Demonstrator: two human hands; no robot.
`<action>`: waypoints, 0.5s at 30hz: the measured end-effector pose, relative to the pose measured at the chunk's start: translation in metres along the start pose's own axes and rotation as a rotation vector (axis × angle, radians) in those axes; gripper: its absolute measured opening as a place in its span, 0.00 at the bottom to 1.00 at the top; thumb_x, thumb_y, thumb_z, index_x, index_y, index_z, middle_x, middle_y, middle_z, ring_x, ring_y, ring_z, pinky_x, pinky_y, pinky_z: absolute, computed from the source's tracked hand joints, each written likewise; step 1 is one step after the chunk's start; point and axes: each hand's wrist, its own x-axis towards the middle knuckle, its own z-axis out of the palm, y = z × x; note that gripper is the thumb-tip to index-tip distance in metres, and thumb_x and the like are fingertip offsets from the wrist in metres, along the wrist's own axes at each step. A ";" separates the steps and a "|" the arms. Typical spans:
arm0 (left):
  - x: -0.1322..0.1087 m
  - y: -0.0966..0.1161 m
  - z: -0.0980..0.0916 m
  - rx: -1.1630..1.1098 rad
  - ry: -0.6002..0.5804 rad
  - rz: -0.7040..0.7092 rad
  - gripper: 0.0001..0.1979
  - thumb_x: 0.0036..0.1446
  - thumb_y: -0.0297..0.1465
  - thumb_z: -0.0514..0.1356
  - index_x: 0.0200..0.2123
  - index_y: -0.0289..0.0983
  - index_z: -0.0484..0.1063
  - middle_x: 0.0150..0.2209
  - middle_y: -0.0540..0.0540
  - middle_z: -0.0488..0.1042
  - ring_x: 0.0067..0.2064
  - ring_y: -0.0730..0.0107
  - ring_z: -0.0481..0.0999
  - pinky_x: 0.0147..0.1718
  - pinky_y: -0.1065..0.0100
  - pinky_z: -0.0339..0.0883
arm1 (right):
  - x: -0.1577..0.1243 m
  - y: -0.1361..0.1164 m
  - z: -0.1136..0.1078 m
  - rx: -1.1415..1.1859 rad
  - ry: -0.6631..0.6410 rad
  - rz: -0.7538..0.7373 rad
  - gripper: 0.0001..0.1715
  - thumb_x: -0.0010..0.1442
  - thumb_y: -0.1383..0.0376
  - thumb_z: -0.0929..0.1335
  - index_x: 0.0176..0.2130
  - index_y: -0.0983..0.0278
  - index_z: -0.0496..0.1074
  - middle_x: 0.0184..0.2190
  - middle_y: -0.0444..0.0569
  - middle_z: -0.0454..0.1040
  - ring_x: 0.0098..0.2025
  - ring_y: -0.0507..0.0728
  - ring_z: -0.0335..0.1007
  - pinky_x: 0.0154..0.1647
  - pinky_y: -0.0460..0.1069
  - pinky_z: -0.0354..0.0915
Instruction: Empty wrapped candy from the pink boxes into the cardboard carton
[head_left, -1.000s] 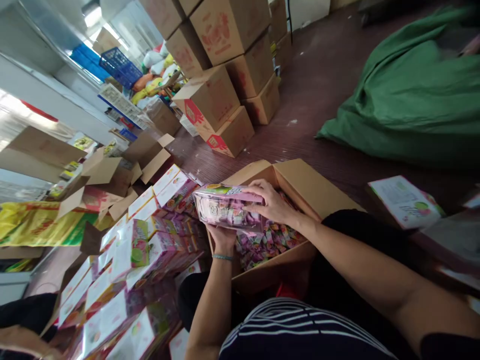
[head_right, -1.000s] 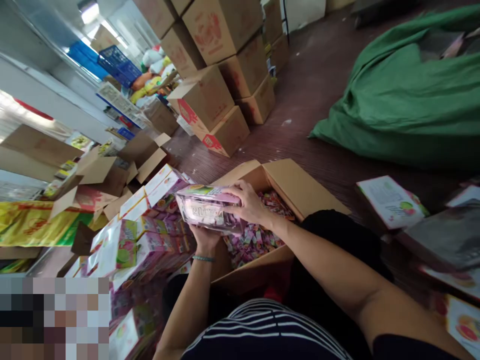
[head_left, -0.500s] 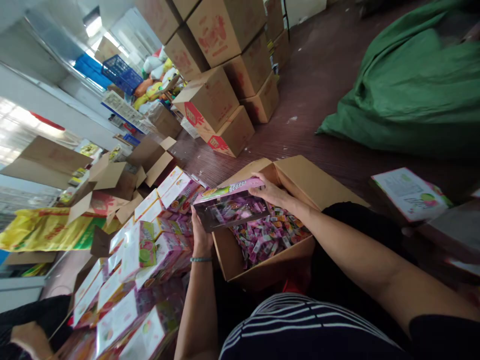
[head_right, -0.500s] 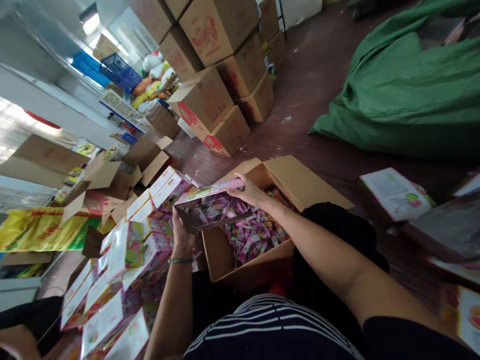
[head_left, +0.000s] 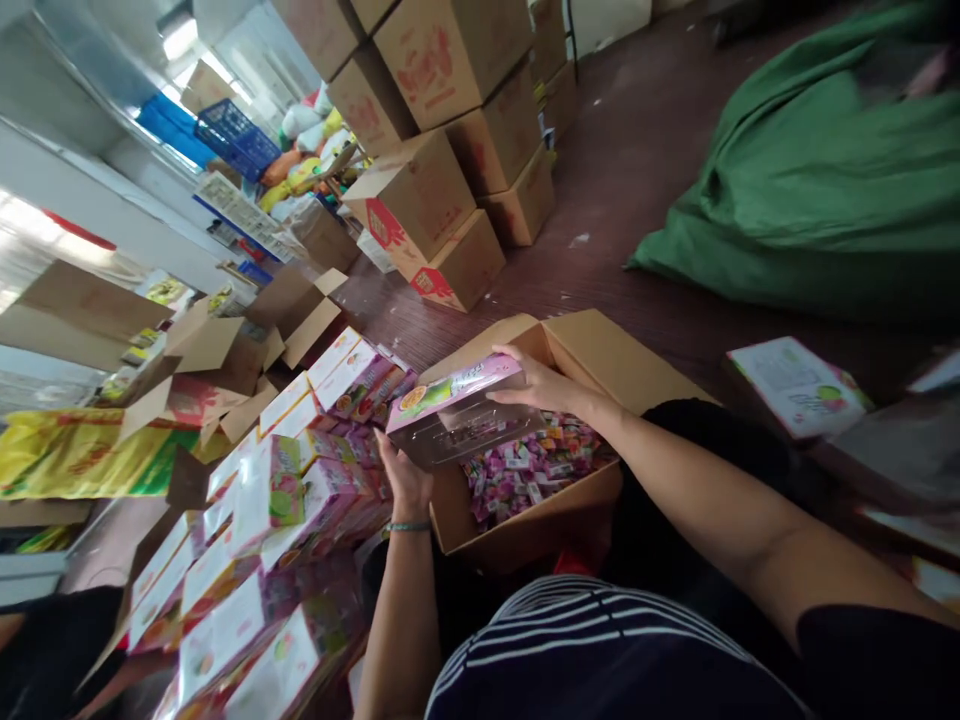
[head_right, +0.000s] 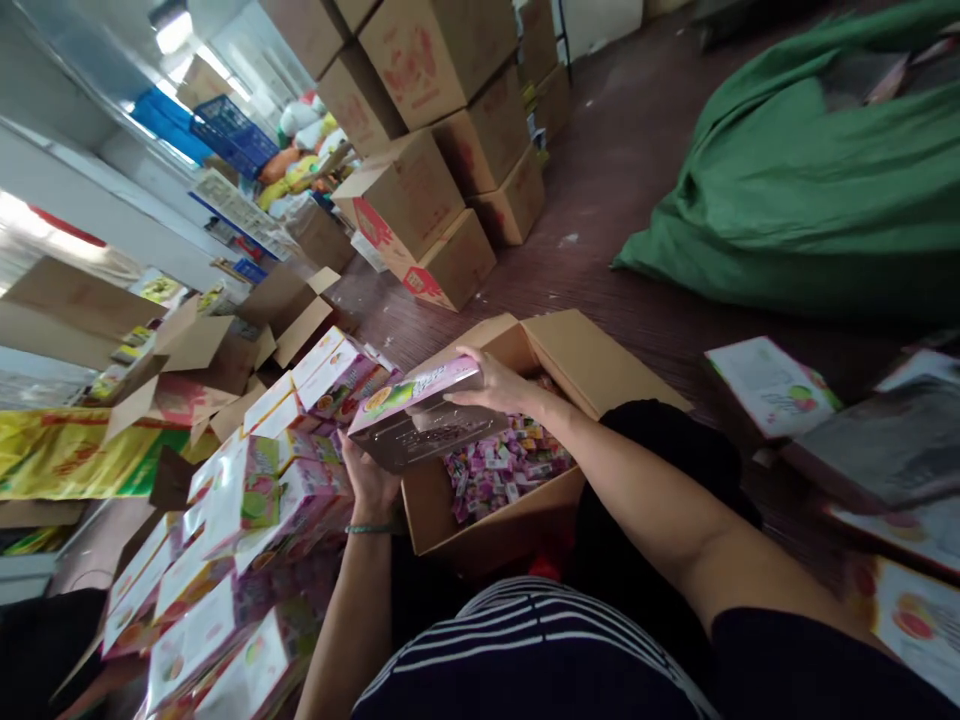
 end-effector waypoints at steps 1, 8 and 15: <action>-0.001 0.000 0.000 -0.007 -0.011 -0.010 0.40 0.71 0.60 0.45 0.59 0.36 0.78 0.51 0.37 0.83 0.63 0.49 0.77 0.64 0.49 0.69 | 0.002 0.003 -0.002 -0.004 0.019 0.019 0.49 0.45 0.48 0.83 0.61 0.59 0.71 0.61 0.55 0.72 0.65 0.70 0.66 0.73 0.65 0.58; 0.004 -0.003 0.011 0.254 0.064 -0.112 0.33 0.62 0.61 0.54 0.50 0.41 0.81 0.48 0.37 0.84 0.58 0.48 0.80 0.70 0.44 0.62 | 0.016 0.008 -0.049 0.228 0.682 0.275 0.34 0.59 0.46 0.76 0.54 0.62 0.69 0.51 0.51 0.76 0.53 0.62 0.74 0.60 0.56 0.69; 0.019 -0.008 -0.005 0.458 0.130 -0.286 0.23 0.60 0.52 0.59 0.41 0.39 0.81 0.44 0.38 0.83 0.69 0.48 0.71 0.75 0.52 0.53 | -0.034 -0.025 -0.143 -0.142 1.415 0.444 0.45 0.60 0.60 0.76 0.69 0.63 0.60 0.70 0.64 0.54 0.71 0.69 0.55 0.74 0.63 0.53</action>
